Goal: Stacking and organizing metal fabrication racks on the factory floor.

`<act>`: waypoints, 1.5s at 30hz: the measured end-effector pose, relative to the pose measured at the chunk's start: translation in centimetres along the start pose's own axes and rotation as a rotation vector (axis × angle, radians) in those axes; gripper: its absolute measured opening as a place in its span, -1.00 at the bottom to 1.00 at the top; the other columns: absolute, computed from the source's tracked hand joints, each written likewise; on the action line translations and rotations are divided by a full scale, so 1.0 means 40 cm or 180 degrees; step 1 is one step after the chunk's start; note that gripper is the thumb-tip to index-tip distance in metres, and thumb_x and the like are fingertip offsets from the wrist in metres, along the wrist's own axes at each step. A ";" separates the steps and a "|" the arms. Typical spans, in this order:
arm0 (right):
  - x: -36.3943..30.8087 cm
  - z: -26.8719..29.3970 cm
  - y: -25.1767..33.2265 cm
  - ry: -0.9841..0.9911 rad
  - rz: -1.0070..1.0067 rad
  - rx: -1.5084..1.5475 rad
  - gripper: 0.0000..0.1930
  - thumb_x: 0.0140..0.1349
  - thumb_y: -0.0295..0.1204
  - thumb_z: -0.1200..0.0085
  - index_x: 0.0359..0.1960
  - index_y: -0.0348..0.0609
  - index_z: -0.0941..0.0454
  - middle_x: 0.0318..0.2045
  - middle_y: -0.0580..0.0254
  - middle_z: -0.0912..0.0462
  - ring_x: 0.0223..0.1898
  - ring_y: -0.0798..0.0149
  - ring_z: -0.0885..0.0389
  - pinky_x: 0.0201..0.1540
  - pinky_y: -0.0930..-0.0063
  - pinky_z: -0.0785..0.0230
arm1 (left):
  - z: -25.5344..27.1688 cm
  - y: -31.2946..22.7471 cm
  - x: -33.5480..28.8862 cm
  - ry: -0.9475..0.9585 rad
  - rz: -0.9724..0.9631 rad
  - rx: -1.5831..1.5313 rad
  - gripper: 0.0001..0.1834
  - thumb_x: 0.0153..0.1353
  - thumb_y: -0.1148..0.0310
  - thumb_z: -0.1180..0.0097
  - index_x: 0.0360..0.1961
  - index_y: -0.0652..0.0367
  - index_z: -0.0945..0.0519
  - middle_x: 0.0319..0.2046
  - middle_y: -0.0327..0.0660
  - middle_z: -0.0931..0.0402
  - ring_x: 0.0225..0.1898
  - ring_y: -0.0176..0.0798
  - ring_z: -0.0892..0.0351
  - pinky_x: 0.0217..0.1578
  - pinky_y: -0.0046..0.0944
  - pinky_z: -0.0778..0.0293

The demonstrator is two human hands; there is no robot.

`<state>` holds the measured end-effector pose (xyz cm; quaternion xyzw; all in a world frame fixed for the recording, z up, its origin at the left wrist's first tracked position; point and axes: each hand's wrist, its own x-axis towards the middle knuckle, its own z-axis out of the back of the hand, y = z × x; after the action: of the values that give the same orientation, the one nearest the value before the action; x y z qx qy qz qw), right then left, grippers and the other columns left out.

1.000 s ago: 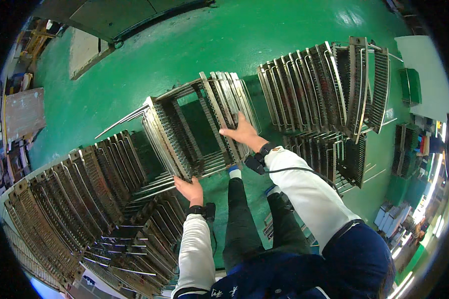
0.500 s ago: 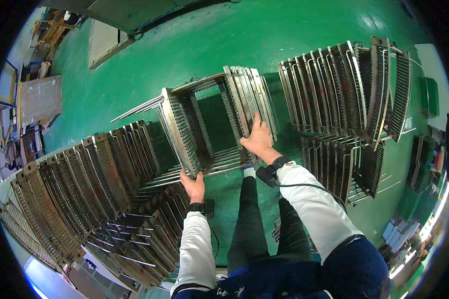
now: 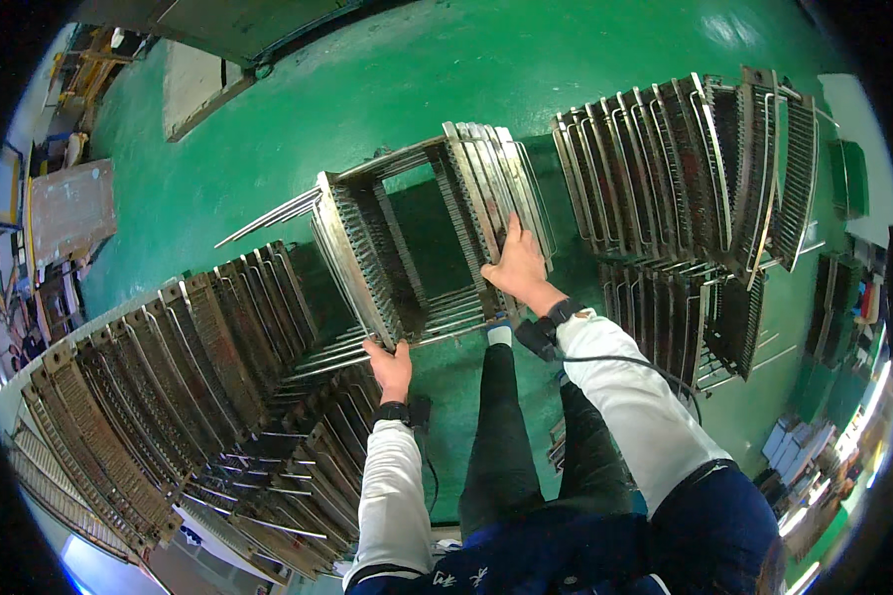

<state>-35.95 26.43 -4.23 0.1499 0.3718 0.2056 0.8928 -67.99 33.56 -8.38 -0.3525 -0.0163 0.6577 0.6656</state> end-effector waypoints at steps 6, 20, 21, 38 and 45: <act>-0.006 0.012 -0.012 0.0059 -0.0025 -0.0034 0.15 -0.13 -0.19 -0.32 0.44 -0.19 0.21 0.13 -0.16 -0.31 0.17 -0.20 -0.34 0.15 -0.10 -0.28 | -0.034 0.074 0.029 -0.0074 -0.0383 -0.0286 -0.37 0.12 0.38 -0.24 0.12 0.30 -0.17 -0.34 0.03 -0.52 -0.49 -0.18 -0.55 -0.50 -0.16 -0.47; -0.310 -0.024 -0.481 -0.0400 0.0488 0.0374 -0.37 0.00 -0.07 -0.26 0.07 -0.18 -0.50 0.04 -0.13 -0.52 0.10 -0.15 -0.45 0.13 0.06 -0.35 | 0.047 -0.077 -0.063 -0.0412 -0.0149 0.0178 -0.13 0.07 0.35 -0.34 0.32 0.45 -0.14 0.00 0.11 -0.51 -0.05 0.05 -0.54 -0.02 -0.13 -0.43; -0.342 -0.035 -0.565 -0.0111 0.0436 0.0437 -0.44 0.02 -0.09 -0.23 0.01 -0.19 -0.54 -0.01 -0.15 -0.57 0.05 -0.17 -0.50 0.10 0.07 -0.38 | 0.032 -0.061 -0.068 -0.0841 -0.0632 0.0398 -0.20 0.04 0.40 -0.32 0.26 0.45 -0.23 0.00 0.11 -0.53 -0.07 0.07 -0.56 -0.04 -0.12 -0.46; -1.035 -0.010 -1.511 -0.0042 -0.2320 0.1534 -0.70 0.08 -0.26 -0.07 -0.34 -0.27 -0.65 -0.31 -0.24 -0.64 -0.18 -0.22 -0.60 -0.08 0.00 -0.45 | -0.663 -0.277 -0.771 0.2596 -0.0388 0.0640 -0.41 0.17 0.22 -0.23 0.15 0.33 -0.40 -0.24 -0.05 -0.62 -0.31 -0.31 -0.59 -0.36 -0.27 -0.55; -1.071 -0.040 -1.568 -0.0607 -0.2229 0.2198 -0.72 0.07 -0.26 -0.07 -0.40 -0.25 -0.65 -0.34 -0.17 -0.64 -0.23 -0.21 -0.60 -0.15 0.04 -0.46 | -0.855 -0.494 -1.024 0.3386 -0.0650 0.0443 -0.47 0.25 0.11 -0.20 0.13 0.22 -0.44 -0.18 -0.15 -0.60 -0.23 -0.34 -0.57 -0.23 -0.34 -0.51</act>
<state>-48.46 -48.48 -5.88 0.3210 0.3629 -0.2561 0.8365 -39.83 -15.84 -6.28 -0.5882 0.3321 0.3202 0.6642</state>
